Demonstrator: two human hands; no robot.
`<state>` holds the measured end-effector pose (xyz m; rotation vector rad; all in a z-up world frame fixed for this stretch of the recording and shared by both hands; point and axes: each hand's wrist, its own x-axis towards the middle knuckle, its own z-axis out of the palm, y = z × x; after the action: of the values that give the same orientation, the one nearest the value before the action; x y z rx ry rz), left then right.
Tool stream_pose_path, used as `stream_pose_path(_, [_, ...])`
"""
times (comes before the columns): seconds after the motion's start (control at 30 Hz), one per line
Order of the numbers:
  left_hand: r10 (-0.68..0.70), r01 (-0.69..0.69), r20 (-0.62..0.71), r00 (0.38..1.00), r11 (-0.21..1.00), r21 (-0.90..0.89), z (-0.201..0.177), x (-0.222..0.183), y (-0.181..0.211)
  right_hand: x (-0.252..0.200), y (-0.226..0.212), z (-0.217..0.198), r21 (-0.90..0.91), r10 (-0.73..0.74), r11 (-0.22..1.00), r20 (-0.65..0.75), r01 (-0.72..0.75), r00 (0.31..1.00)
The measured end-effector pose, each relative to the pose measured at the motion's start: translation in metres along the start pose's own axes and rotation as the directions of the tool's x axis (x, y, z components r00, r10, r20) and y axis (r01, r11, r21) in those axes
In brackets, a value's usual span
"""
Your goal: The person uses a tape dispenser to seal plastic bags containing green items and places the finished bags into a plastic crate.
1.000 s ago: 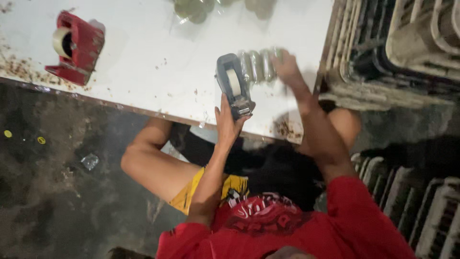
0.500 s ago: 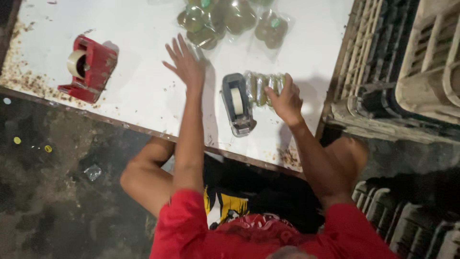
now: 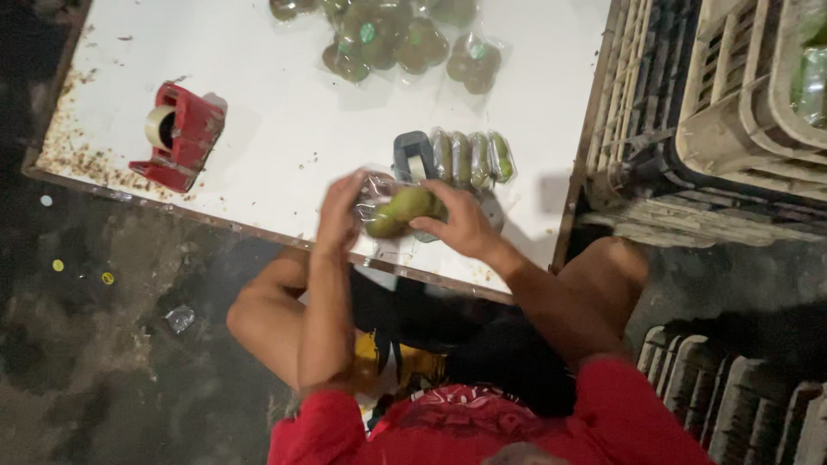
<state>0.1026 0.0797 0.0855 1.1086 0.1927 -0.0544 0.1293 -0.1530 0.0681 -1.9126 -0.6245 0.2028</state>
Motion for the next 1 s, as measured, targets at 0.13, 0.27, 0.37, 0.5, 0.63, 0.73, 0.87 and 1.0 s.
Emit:
stream_pose_path(0.13, [-0.054, 0.035, -0.024, 0.998, 0.875, -0.484, 0.032, -0.048, -0.004, -0.013, -0.022, -0.007, 0.193, 0.241, 0.956, -0.082, -0.222, 0.967])
stream_pose_path(0.27, [0.137, -0.143, 0.075, 0.988, 0.987, 0.068, 0.039, -0.064, -0.03, -0.033, -0.031, -0.015, -0.073, -0.199, 0.979, -0.166, 0.189, 0.966])
stream_pose_path(0.37, [0.043, -0.046, 0.064, 0.997, 0.998, 0.052, 0.033, -0.071, -0.042, -0.049, -0.03, -0.014, 0.332, 0.069, 0.943, -0.268, 0.025, 0.961])
stream_pose_path(0.5, [0.032, -0.035, 0.034, 0.999, 0.994, 0.108, 0.032, -0.075, -0.051, -0.062, -0.027, -0.002, 0.169, -0.034, 0.98, -0.37, 0.103, 0.929])
stream_pose_path(0.63, [0.012, -0.082, 0.196, 0.981, 0.931, 0.356, 0.028, -0.081, -0.048, -0.073, -0.006, 0.015, 0.031, 0.066, 0.998, -0.32, -0.06, 0.945])
stream_pose_path(0.73, [-0.05, -0.009, 0.153, 0.987, 0.933, 0.359, 0.035, -0.089, -0.046, -0.077, 0.012, 0.026, 0.372, 0.245, 0.918, -0.247, -0.142, 0.938])
stream_pose_path(0.87, [0.184, -0.271, 0.382, 0.906, 0.944, 0.188, 0.03, -0.102, -0.036, -0.074, 0.006, 0.029, 0.75, 0.398, 0.566, 0.114, -0.342, 0.91])
stream_pose_path(1.0, [0.117, -0.183, 0.184, 0.976, 0.897, 0.403, 0.031, -0.102, -0.034, -0.087, -0.023, 0.031, 0.119, -0.026, 0.992, -0.187, 0.049, 0.982])
